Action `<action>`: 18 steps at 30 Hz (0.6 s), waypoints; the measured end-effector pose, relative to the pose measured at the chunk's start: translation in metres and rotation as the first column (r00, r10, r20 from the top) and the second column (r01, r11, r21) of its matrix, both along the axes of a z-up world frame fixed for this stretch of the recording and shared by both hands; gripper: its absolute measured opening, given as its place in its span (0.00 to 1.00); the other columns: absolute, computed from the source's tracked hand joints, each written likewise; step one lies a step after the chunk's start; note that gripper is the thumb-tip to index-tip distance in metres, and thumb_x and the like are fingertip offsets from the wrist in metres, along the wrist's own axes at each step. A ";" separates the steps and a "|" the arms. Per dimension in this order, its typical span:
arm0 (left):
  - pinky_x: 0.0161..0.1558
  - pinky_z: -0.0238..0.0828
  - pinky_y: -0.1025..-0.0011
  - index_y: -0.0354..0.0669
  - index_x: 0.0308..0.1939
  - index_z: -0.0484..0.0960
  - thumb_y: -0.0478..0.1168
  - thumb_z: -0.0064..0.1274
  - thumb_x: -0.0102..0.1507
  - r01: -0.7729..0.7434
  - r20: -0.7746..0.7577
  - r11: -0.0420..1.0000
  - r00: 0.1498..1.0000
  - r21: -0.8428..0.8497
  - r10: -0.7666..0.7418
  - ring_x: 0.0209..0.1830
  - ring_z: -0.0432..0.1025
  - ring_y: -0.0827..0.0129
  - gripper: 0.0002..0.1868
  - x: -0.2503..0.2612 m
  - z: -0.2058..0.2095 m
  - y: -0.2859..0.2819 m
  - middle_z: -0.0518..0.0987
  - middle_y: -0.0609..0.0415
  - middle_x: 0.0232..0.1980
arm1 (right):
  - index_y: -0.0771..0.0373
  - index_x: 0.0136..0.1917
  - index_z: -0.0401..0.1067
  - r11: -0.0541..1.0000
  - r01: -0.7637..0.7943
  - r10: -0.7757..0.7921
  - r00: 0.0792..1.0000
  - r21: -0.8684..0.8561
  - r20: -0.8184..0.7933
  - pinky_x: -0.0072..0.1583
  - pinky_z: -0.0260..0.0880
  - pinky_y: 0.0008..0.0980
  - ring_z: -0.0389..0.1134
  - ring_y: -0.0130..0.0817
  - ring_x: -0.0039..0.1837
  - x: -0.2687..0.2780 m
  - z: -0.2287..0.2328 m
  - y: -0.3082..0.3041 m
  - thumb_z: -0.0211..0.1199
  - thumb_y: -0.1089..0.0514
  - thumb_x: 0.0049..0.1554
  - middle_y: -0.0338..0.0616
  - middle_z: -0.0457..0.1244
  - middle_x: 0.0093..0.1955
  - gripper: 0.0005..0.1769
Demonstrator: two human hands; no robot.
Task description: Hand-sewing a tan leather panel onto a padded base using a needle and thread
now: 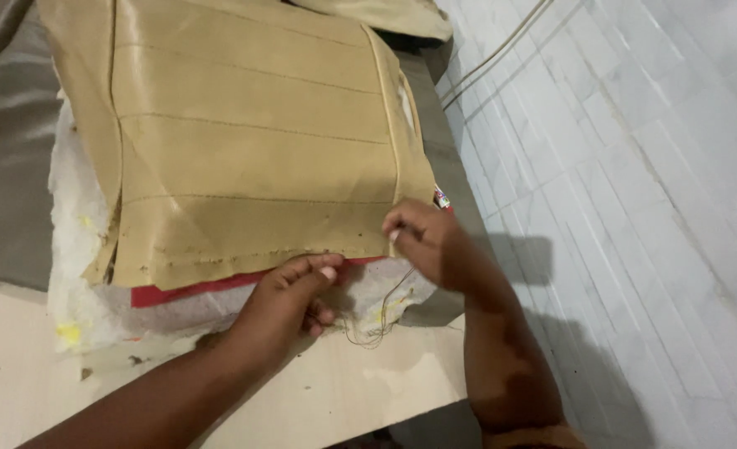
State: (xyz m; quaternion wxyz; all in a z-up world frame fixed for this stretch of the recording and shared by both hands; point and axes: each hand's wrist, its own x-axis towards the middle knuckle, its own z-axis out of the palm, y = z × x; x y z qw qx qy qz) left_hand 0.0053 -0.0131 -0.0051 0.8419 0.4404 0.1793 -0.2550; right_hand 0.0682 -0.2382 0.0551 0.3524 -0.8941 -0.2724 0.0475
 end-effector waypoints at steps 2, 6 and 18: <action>0.18 0.53 0.72 0.34 0.43 0.84 0.40 0.50 0.66 0.073 0.042 0.995 0.996 0.073 -0.076 0.16 0.62 0.67 0.12 -0.002 0.007 0.003 0.75 0.45 0.30 | 0.61 0.45 0.70 0.999 0.033 -0.033 0.999 -0.018 0.014 0.51 0.62 0.27 0.63 0.28 0.47 -0.001 0.003 0.008 0.51 0.66 0.59 0.38 0.64 0.44 0.07; 0.25 0.49 0.64 0.47 0.16 0.68 0.62 0.51 0.65 0.152 0.032 0.879 0.982 0.452 -0.186 0.14 0.57 0.66 0.31 -0.003 0.015 0.005 0.65 0.52 0.13 | 0.58 0.48 0.72 0.992 0.120 -0.121 0.992 -0.028 -0.044 0.52 0.63 0.27 0.62 0.26 0.46 0.006 -0.014 0.008 0.55 0.59 0.62 0.34 0.63 0.43 0.05; 0.13 0.67 0.66 0.32 0.27 0.82 0.47 0.63 0.62 -0.274 0.181 0.894 0.958 0.354 0.222 0.10 0.69 0.62 0.19 0.026 0.013 0.004 0.70 0.45 0.14 | 0.53 0.48 0.78 0.996 0.044 -0.022 0.961 -0.073 0.275 0.54 0.70 0.41 0.71 0.48 0.50 0.007 -0.009 0.044 0.66 0.59 0.58 0.42 0.65 0.42 0.04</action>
